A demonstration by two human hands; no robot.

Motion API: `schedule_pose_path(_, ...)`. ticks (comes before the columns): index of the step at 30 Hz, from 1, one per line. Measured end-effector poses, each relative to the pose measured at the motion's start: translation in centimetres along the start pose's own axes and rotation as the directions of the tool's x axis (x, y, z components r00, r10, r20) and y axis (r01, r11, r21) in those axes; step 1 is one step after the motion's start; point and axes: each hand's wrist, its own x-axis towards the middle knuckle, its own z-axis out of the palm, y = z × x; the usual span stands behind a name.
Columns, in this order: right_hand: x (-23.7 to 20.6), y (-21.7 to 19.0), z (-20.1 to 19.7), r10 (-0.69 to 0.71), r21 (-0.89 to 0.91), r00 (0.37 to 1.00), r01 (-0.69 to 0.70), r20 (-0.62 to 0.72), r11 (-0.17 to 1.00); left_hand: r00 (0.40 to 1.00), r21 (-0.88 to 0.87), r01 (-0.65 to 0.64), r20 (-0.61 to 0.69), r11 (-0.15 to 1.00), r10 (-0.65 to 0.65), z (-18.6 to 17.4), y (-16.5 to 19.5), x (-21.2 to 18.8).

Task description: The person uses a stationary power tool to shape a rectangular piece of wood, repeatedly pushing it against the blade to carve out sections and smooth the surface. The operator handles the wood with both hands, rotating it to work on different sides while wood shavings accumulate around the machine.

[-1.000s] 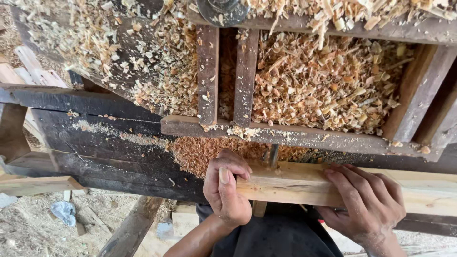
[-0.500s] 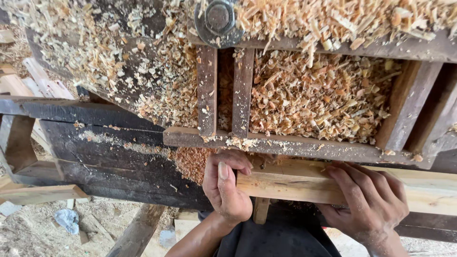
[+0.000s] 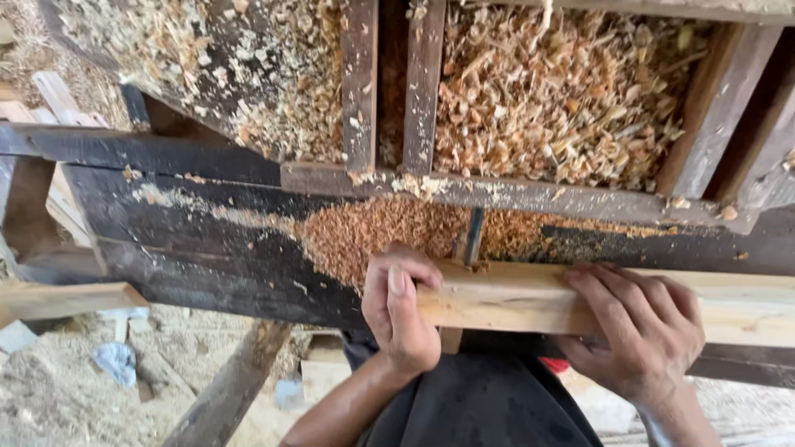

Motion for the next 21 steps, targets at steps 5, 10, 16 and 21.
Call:
schedule_pose_path(5,0.1,0.3,0.1,0.029,0.019,0.999,-0.029,-0.015,0.999,0.998,-0.058,-0.07,-0.001,0.996,0.07,0.5,-0.5,0.4)
schedule_pose_path(10,-0.3,0.7,0.5,0.028,0.046,0.999,-0.027,-0.035,0.999,0.994,-0.077,-0.11,0.013,0.991,0.111,1.0,-0.6,1.0)
schedule_pose_path(16,-0.3,1.1,0.6,0.016,0.032,1.0,-0.016,-0.01,0.999,0.995,-0.112,-0.1,-0.008,0.989,0.1,1.4,-0.5,1.4)
schedule_pose_path(21,0.5,1.1,0.5,0.018,0.023,0.999,-0.017,-0.05,1.0,0.99,-0.106,-0.143,-0.026,0.984,0.141,1.6,-0.7,2.2)
